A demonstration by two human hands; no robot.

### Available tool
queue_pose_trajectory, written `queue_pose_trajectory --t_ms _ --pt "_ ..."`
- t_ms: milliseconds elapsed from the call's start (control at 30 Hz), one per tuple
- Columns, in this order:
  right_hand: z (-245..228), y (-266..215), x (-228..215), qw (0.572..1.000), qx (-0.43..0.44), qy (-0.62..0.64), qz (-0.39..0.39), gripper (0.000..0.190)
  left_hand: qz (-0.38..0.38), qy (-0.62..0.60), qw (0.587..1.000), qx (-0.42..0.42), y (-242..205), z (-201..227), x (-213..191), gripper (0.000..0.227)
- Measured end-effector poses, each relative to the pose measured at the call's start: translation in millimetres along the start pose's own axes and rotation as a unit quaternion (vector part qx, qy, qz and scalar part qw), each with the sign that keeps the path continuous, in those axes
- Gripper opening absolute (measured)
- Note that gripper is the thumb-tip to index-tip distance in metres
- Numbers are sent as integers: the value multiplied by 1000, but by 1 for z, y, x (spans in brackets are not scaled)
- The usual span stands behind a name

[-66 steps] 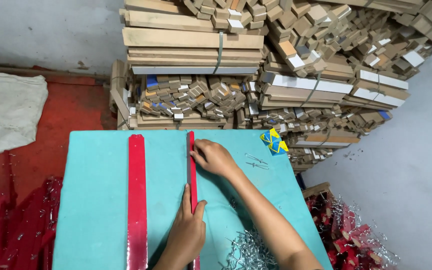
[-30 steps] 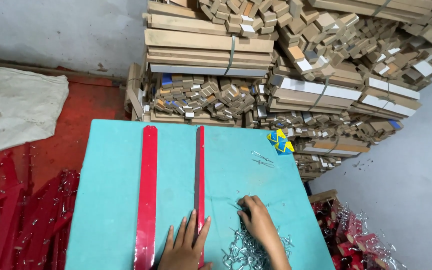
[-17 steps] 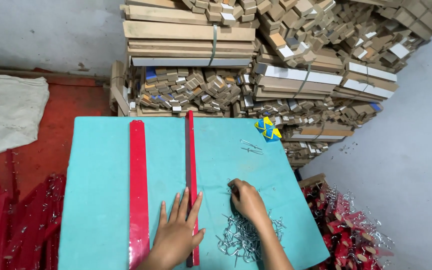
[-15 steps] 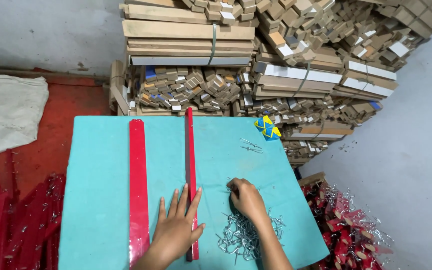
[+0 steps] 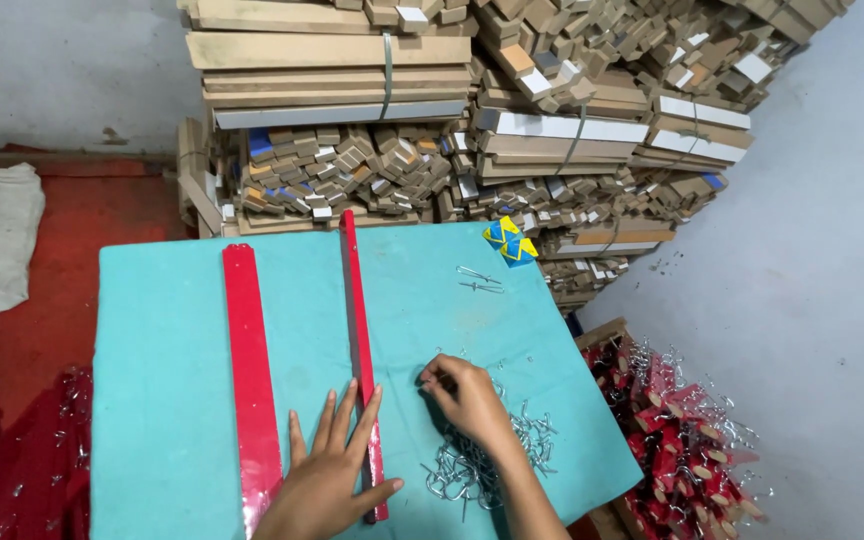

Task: The person is manually attaching small metal hooks to red plastic display strips by inserting them into pre-drilled holes.

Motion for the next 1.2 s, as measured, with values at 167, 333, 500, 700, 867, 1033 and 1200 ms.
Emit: queue_pose_trajectory --t_ms 167,333,500,700,867,1033,1200 --pt "-31 -10 14 999 -23 40 -28 14 -19 -7 1000 -19 -6 4 -5 114" --pt "-56 -9 -3 999 -26 10 28 22 6 -13 1000 6 -2 1 -2 117" --pt "-112 -14 -9 990 -51 49 -125 60 -23 37 998 -33 9 -11 13 121" --pt "-161 -52 9 880 -308 79 -354 56 503 193 830 144 -1 -11 19 134" --pt "-139 -30 20 929 -181 -144 -288 57 -21 18 998 -50 2 -10 9 121" --pt "-145 -58 37 851 -237 99 -457 68 -17 94 993 -72 13 -19 24 129" --pt "-151 -46 34 894 -281 35 -347 68 -67 102 981 -153 27 -21 18 96"
Point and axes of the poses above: each hand's wrist, its own y-axis towards the middle knuckle, its own x-axis out of the palm, z = x × y, the point moved 8 cm from there along y, towards the middle knuckle, and after that the axes turned 10 degrees about -y, right-handed, at the moved point
